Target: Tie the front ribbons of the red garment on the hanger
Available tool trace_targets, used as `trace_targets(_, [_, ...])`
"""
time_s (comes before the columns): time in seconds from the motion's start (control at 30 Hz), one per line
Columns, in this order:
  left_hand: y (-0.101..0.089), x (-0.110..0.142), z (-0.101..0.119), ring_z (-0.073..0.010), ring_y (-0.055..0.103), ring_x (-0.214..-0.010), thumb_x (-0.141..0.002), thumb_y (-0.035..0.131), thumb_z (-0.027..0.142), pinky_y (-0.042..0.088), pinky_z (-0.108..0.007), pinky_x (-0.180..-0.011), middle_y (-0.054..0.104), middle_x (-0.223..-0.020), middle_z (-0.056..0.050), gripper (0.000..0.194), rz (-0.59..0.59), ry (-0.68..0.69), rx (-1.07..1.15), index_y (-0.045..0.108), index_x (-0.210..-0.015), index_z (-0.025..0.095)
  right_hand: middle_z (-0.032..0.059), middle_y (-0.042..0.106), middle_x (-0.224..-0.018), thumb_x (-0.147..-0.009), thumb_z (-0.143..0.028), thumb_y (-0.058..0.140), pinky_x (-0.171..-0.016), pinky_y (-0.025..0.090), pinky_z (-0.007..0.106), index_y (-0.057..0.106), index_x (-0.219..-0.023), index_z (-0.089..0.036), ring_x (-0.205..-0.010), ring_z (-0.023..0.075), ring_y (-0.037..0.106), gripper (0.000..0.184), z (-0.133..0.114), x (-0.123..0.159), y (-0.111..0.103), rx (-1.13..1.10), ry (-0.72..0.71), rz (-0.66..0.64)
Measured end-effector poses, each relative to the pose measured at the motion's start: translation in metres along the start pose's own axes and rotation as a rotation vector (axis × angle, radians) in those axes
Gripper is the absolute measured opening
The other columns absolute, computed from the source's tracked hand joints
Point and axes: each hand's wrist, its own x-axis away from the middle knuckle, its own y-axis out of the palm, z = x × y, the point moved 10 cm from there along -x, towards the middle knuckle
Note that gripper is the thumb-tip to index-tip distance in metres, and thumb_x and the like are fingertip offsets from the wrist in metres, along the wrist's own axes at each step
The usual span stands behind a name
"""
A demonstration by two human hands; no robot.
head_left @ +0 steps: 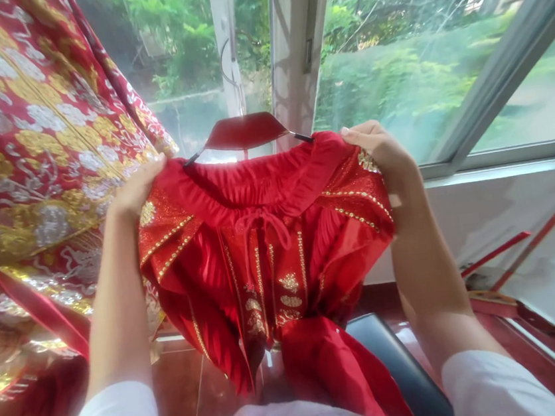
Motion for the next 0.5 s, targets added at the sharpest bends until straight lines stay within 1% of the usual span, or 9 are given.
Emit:
trace_targets(0.07, [0.006, 0.009, 0.005, -0.0047, 0.037, -0.049, -0.097, 0.038, 0.056, 0.036, -0.018, -0.052, 0.041, -0.049, 0.005, 0.057, -0.134, -0.099, 0.033, 0.043, -0.057, 0.015, -0.0061, 0.038, -0.041, -0.09, -0.018, 0.057, -0.045, 0.019, 0.024, 0.045, -0.047, -0.016, -0.043, 0.0032, 0.028, 0.045, -0.015, 0.008, -0.011, 0.12, -0.114, 0.088])
trace_targets(0.1, [0.001, 0.013, 0.012, -0.0042, 0.031, -0.048, -0.098, 0.04, 0.052, 0.03, -0.018, -0.05, 0.034, -0.048, 0.006, 0.056, -0.12, -0.106, -0.009, 0.037, -0.055, 0.016, -0.0046, 0.048, -0.046, -0.087, -0.016, 0.06, -0.046, 0.025, 0.022, 0.055, -0.052, -0.014, -0.046, 0.0034, 0.035, 0.035, -0.023, 0.014, -0.016, 0.183, -0.173, 0.134])
trace_targets(0.17, [-0.01, 0.022, 0.035, -0.0049, 0.026, -0.049, -0.097, 0.042, 0.048, 0.024, -0.019, -0.051, 0.028, -0.05, 0.005, 0.055, -0.039, -0.018, -0.159, 0.032, -0.053, 0.017, 0.0008, 0.067, -0.07, -0.083, -0.014, 0.062, -0.058, 0.04, 0.021, 0.072, -0.08, -0.012, -0.062, 0.0064, 0.054, 0.01, -0.036, 0.025, -0.017, 0.267, -0.257, 0.173])
trace_targets(0.23, [-0.008, 0.031, 0.056, -0.0081, 0.037, -0.056, -0.094, 0.046, 0.047, 0.031, -0.021, -0.057, 0.039, -0.056, 0.003, 0.047, 0.003, 0.105, -0.246, 0.046, -0.059, 0.016, 0.0048, 0.072, -0.098, -0.081, -0.017, 0.064, -0.077, 0.048, 0.027, 0.07, -0.11, -0.016, -0.085, 0.0124, 0.064, 0.03, -0.043, 0.032, -0.009, 0.323, -0.312, 0.146])
trace_targets(0.27, [-0.006, 0.035, 0.062, -0.011, 0.044, -0.062, -0.092, 0.048, 0.048, 0.035, -0.023, -0.061, 0.048, -0.062, 0.002, 0.04, 0.031, 0.148, -0.263, 0.054, -0.069, 0.016, 0.0053, 0.071, -0.106, -0.08, -0.019, 0.065, -0.085, 0.049, 0.031, 0.067, -0.118, -0.018, -0.095, 0.0152, 0.065, 0.037, -0.045, 0.035, -0.002, 0.352, -0.343, 0.121])
trace_targets(0.33, [-0.003, 0.04, 0.067, -0.0173, 0.052, -0.072, -0.088, 0.051, 0.047, 0.039, -0.027, -0.068, 0.059, -0.074, -0.003, 0.031, 0.122, 0.188, -0.273, 0.062, -0.085, 0.018, 0.0042, 0.069, -0.112, -0.081, -0.023, 0.066, -0.094, 0.047, 0.035, 0.066, -0.12, -0.02, -0.104, 0.0184, 0.063, 0.039, -0.05, 0.039, 0.01, 0.4, -0.414, 0.1])
trace_targets(0.37, [-0.002, 0.041, 0.067, -0.0187, 0.053, -0.072, -0.089, 0.049, 0.046, 0.039, -0.029, -0.068, 0.06, -0.074, -0.004, 0.03, 0.167, 0.193, -0.272, 0.061, -0.083, 0.019, 0.0035, 0.069, -0.111, -0.083, -0.025, 0.064, -0.094, 0.047, 0.035, 0.067, -0.118, -0.021, -0.103, 0.0185, 0.063, 0.035, -0.052, 0.04, 0.014, 0.411, -0.444, 0.1])
trace_targets(0.43, [0.0, 0.039, 0.062, -0.0174, 0.048, -0.061, -0.091, 0.042, 0.045, 0.035, -0.03, -0.061, 0.052, -0.062, -0.003, 0.037, 0.188, 0.183, -0.243, 0.051, -0.065, 0.02, 0.0016, 0.07, -0.102, -0.088, -0.026, 0.059, -0.088, 0.047, 0.03, 0.07, -0.11, -0.02, -0.095, 0.0158, 0.063, 0.026, -0.053, 0.04, 0.017, 0.402, -0.466, 0.101])
trace_targets(0.5, [0.002, 0.031, 0.054, -0.014, 0.036, -0.05, -0.092, 0.039, 0.047, 0.029, -0.03, -0.053, 0.036, -0.052, 0.0, 0.046, 0.14, 0.147, -0.194, 0.034, -0.054, 0.021, -0.0008, 0.068, -0.085, -0.09, -0.024, 0.056, -0.075, 0.045, 0.024, 0.072, -0.097, -0.018, -0.079, 0.0105, 0.06, 0.019, -0.051, 0.037, 0.016, 0.373, -0.43, 0.094])
